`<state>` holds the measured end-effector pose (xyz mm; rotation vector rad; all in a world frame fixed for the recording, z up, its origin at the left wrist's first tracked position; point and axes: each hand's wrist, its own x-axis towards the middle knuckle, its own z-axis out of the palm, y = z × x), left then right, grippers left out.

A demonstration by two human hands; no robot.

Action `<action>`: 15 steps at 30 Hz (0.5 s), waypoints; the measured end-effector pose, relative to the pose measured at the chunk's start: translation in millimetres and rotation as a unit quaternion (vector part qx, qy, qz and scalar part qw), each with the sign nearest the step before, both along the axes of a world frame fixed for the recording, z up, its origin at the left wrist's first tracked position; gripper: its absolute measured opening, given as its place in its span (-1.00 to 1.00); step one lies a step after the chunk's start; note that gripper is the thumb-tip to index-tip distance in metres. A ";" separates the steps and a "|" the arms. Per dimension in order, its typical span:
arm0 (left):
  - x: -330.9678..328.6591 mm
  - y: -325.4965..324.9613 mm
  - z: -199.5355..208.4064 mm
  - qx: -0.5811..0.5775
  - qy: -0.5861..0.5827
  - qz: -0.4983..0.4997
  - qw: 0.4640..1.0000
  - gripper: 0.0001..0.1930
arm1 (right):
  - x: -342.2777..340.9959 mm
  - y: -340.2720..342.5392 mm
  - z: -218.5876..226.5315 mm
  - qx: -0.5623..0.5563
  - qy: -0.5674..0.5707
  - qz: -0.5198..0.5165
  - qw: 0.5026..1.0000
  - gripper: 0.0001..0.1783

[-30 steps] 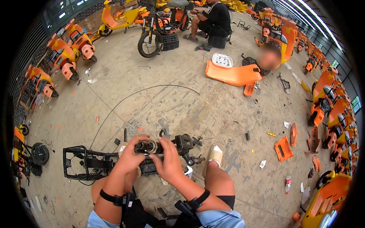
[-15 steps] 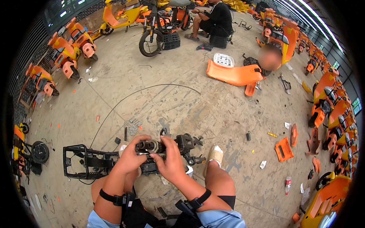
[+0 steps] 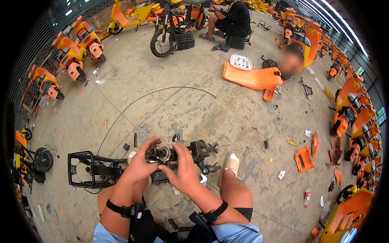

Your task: The person uses a wrench to tighten a bolt on a metal component and then fits a circular rubber or plastic seal onto the same part.

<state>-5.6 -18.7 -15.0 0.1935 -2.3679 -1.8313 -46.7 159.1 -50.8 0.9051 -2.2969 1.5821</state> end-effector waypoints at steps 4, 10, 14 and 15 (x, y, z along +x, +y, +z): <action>-0.9 -15.5 -5.9 0.012 -0.041 -0.043 0.998 -0.45 | -4.5 1.1 -18.7 -0.097 -0.151 0.014 0.984 -0.22; -1.4 -10.7 4.2 -0.001 -0.058 -0.062 0.996 -0.41 | -2.7 1.2 -8.6 -0.035 -0.075 -0.002 0.997 -0.27; 0.1 -14.2 -8.4 -0.006 -0.037 -0.029 0.999 -0.44 | -3.2 0.9 -9.6 -0.072 -0.104 0.020 0.992 -0.26; 0.9 -10.6 -8.4 0.009 -0.024 -0.009 1.000 -0.46 | -1.7 1.1 -4.1 -0.045 -0.056 0.021 0.997 -0.27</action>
